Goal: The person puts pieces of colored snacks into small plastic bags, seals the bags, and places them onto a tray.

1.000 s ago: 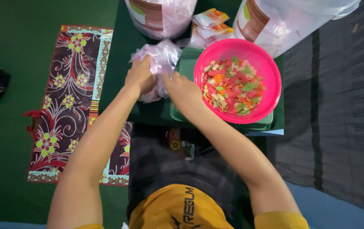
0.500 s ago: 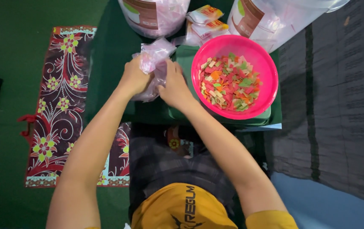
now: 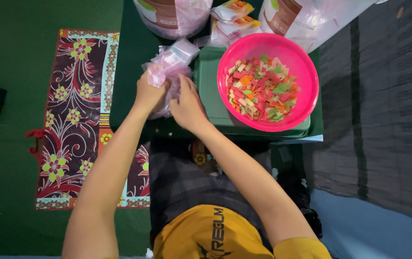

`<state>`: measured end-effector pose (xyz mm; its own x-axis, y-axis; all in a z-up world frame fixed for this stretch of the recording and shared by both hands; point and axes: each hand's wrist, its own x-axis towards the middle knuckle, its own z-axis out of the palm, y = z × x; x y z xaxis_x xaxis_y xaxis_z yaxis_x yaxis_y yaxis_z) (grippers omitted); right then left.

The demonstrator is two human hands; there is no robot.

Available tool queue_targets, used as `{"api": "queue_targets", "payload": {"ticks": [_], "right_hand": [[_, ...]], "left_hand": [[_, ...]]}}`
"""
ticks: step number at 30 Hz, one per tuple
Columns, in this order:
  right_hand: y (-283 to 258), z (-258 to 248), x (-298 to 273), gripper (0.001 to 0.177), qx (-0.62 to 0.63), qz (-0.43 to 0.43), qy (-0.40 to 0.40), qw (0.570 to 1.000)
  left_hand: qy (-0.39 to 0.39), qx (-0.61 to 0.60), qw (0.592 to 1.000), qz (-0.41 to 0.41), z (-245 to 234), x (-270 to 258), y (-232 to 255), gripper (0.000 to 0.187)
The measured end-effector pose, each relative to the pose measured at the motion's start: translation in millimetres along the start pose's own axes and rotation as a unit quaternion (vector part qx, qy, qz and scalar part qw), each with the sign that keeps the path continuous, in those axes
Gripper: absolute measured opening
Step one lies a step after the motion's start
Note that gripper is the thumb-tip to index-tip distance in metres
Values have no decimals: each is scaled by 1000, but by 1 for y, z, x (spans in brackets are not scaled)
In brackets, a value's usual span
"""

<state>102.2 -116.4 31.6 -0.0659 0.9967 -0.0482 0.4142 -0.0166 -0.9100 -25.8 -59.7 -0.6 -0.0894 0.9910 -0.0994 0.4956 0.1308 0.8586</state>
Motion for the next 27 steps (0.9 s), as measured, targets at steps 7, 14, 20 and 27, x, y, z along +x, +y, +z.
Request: {"api": "queue_targets", "payload": {"ticks": [7, 14, 20, 27], "right_hand": [[5, 5, -3, 58, -31, -136, 23, 990], [16, -4, 4, 49, -12, -181, 93, 979], [-16, -17, 2, 46, 117, -67, 59, 989], [-47, -32, -1, 34, 102, -146, 47, 983]], "left_hand": [[38, 20, 997, 57, -7, -17, 30, 30], [30, 31, 999, 0, 0, 10, 0, 29], [34, -103, 991, 80, 0, 7, 5, 29], [-42, -352, 930, 100, -15, -16, 66, 25]]}}
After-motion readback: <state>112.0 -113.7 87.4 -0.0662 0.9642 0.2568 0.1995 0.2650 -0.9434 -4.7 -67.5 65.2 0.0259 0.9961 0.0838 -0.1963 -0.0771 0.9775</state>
